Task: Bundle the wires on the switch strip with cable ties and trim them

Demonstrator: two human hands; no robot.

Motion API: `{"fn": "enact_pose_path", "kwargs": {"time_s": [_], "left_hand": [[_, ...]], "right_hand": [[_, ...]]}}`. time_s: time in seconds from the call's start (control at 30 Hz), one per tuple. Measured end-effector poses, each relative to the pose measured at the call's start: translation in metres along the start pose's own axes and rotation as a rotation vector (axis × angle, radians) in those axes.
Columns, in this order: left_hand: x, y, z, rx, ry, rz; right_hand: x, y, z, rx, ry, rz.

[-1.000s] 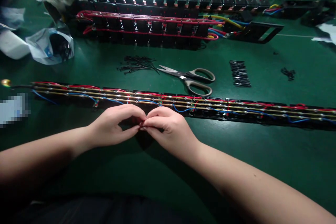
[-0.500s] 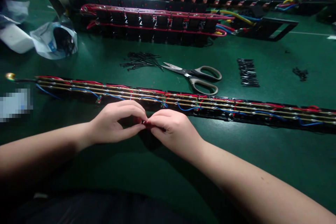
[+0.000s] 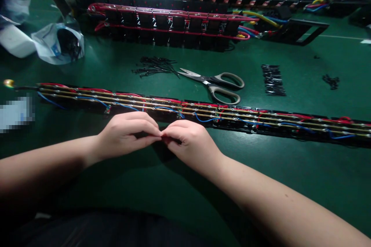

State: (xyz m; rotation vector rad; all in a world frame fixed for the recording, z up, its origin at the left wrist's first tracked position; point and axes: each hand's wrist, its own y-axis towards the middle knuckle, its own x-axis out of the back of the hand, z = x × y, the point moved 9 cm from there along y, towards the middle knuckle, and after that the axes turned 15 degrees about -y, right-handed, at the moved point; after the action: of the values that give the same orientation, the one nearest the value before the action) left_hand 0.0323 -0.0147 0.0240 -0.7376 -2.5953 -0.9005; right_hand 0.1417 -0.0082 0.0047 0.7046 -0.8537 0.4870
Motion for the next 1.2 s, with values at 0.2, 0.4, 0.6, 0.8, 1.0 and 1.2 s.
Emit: {"fn": "enact_pose_path", "kwargs": {"time_s": [0.2, 0.4, 0.6, 0.8, 1.0, 1.2], "left_hand": [[-0.003, 0.001, 0.002, 0.062, 0.022, 0.016], [0.003, 0.000, 0.007, 0.152, 0.014, -0.059], [0.010, -0.002, 0.007, 0.150, -0.010, -0.138], [0.001, 0.000, -0.002, 0.035, 0.026, -0.065], [-0.002, -0.002, -0.003, -0.004, 0.017, -0.032], [-0.008, 0.000, 0.002, -0.004, -0.003, 0.036]], "right_hand": [[0.000, 0.001, 0.001, 0.013, -0.044, -0.006], [0.007, 0.000, 0.000, -0.039, -0.031, -0.064], [0.015, -0.001, 0.001, -0.078, -0.065, -0.101], [0.014, 0.000, 0.017, 0.059, -0.224, -0.069], [0.071, 0.011, 0.016, 0.120, -0.531, -0.122], [0.176, 0.029, -0.162, -0.084, -0.798, -0.052]]}}
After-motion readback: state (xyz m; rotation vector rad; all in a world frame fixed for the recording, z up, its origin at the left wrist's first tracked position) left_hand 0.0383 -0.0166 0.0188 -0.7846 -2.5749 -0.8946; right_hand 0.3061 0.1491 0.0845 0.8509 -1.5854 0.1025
